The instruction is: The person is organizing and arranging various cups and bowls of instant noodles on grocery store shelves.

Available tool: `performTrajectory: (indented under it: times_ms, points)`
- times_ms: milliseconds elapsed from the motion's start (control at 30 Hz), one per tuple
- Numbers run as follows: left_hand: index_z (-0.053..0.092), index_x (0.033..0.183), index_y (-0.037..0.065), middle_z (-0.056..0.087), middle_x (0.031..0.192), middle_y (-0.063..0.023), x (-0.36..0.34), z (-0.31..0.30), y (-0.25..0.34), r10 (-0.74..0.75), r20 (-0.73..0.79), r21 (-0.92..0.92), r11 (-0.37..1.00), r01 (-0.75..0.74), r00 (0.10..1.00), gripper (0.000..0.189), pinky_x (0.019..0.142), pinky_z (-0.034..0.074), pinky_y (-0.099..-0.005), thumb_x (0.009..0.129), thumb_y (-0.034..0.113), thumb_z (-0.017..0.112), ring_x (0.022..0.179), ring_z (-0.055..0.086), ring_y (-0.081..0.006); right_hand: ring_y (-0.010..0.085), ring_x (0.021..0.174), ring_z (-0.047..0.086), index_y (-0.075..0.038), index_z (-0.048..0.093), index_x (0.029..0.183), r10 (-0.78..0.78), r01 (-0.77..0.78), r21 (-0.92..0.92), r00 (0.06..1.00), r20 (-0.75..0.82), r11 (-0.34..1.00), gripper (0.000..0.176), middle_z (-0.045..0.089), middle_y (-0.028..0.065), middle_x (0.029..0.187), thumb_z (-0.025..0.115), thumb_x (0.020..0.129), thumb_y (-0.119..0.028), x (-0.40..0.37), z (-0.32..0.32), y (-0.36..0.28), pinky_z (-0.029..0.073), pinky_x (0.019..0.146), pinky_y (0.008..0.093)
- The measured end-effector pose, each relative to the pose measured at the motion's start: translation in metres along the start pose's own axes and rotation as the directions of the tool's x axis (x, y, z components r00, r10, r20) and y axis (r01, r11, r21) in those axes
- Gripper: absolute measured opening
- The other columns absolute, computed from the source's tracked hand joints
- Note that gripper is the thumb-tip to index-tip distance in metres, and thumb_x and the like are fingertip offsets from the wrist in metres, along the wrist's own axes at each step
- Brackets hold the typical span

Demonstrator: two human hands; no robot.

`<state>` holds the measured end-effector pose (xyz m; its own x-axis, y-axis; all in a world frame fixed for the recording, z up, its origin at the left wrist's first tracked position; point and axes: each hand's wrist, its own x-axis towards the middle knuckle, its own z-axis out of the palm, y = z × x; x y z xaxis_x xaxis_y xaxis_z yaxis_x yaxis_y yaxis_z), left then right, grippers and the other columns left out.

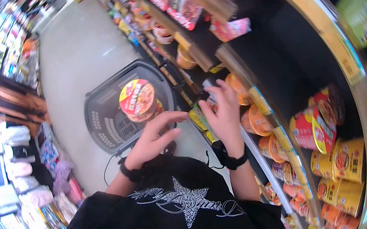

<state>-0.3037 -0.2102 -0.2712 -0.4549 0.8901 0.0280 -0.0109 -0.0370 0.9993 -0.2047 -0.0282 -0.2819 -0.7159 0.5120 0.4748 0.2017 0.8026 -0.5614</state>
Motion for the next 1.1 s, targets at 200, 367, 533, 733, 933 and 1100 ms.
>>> performTrajectory:
  times_ms: [200, 367, 533, 733, 933, 1100]
  points:
    - [0.045, 0.126, 0.001, 0.051, 0.123, -0.0130, -0.058, -0.067, -0.041, -0.149, -0.519, -0.134, 0.987, 0.092, 0.842, 0.038, 0.100, 0.034, -0.0329, 0.089, 0.010, 0.048, 0.117, 0.046, -0.0208, 0.0337, 0.115, 0.047, -0.003, 0.045, 0.124, 0.033, -0.196, 0.292, 0.875, 0.482, 0.936, 0.050, 0.050, 0.0198, 0.122, 0.061, 0.084, -0.028, 0.005, 0.132, 0.017, 0.036, 0.097, 0.0382]
    - [0.030, 0.139, 0.003, 0.036, 0.139, -0.0138, -0.051, -0.105, -0.110, -0.288, -0.680, -0.222, 0.957, 0.185, 0.674, 0.059, 0.105, 0.025, -0.0347, 0.089, 0.029, 0.049, 0.128, 0.034, -0.0223, 0.0303, 0.119, 0.046, -0.002, 0.035, 0.133, 0.120, -0.509, 0.449, 0.749, 0.652, 0.734, 0.055, 0.048, 0.0199, 0.128, 0.053, 0.090, -0.030, 0.000, 0.221, 0.024, 0.035, 0.099, 0.0358]
    - [0.028, 0.138, -0.003, 0.036, 0.140, -0.0147, -0.015, -0.113, -0.143, -0.198, -0.626, -0.236, 0.970, 0.058, 0.754, 0.056, 0.107, 0.023, -0.0342, 0.090, 0.017, 0.048, 0.130, 0.032, -0.0228, 0.0282, 0.117, 0.048, -0.003, 0.036, 0.133, 0.084, -0.520, 0.533, 0.764, 0.640, 0.667, 0.052, 0.050, 0.0190, 0.125, 0.055, 0.088, -0.020, 0.001, 0.230, 0.020, 0.036, 0.097, 0.0341]
    - [0.030, 0.137, 0.000, 0.037, 0.137, -0.0135, 0.012, -0.094, -0.082, -0.004, -0.591, -0.173, 0.977, -0.121, 0.807, 0.054, 0.105, 0.027, -0.0347, 0.087, 0.009, 0.046, 0.127, 0.035, -0.0220, 0.0208, 0.118, 0.046, -0.004, 0.032, 0.137, 0.125, -0.452, 0.708, 0.877, 0.464, 0.542, 0.065, 0.047, 0.0133, 0.130, 0.064, 0.083, -0.021, 0.016, 0.164, 0.015, 0.035, 0.099, 0.0331]
    - [0.022, 0.142, 0.000, 0.026, 0.140, -0.0112, 0.054, -0.027, -0.001, 0.303, -0.305, -0.041, 0.943, -0.330, 0.903, 0.073, 0.107, 0.023, -0.0383, 0.077, 0.013, 0.054, 0.131, 0.027, -0.0227, 0.0245, 0.131, 0.029, 0.000, 0.018, 0.141, 0.212, -0.225, 0.727, 0.971, 0.111, 0.649, 0.097, 0.028, 0.0171, 0.140, 0.077, 0.069, -0.029, 0.009, 0.022, -0.008, 0.026, 0.106, 0.0365]
    - [0.014, 0.143, 0.000, 0.016, 0.142, -0.0108, 0.081, 0.055, 0.035, 0.458, 0.070, -0.180, 0.880, -0.440, 0.886, 0.085, 0.108, 0.020, -0.0398, 0.075, 0.020, 0.060, 0.134, 0.020, -0.0234, 0.0277, 0.130, 0.030, 0.001, 0.018, 0.139, 0.395, -0.180, 0.633, 0.893, -0.216, 0.753, 0.108, 0.029, 0.0175, 0.139, 0.083, 0.059, -0.029, -0.033, -0.087, -0.022, 0.025, 0.106, 0.0389]
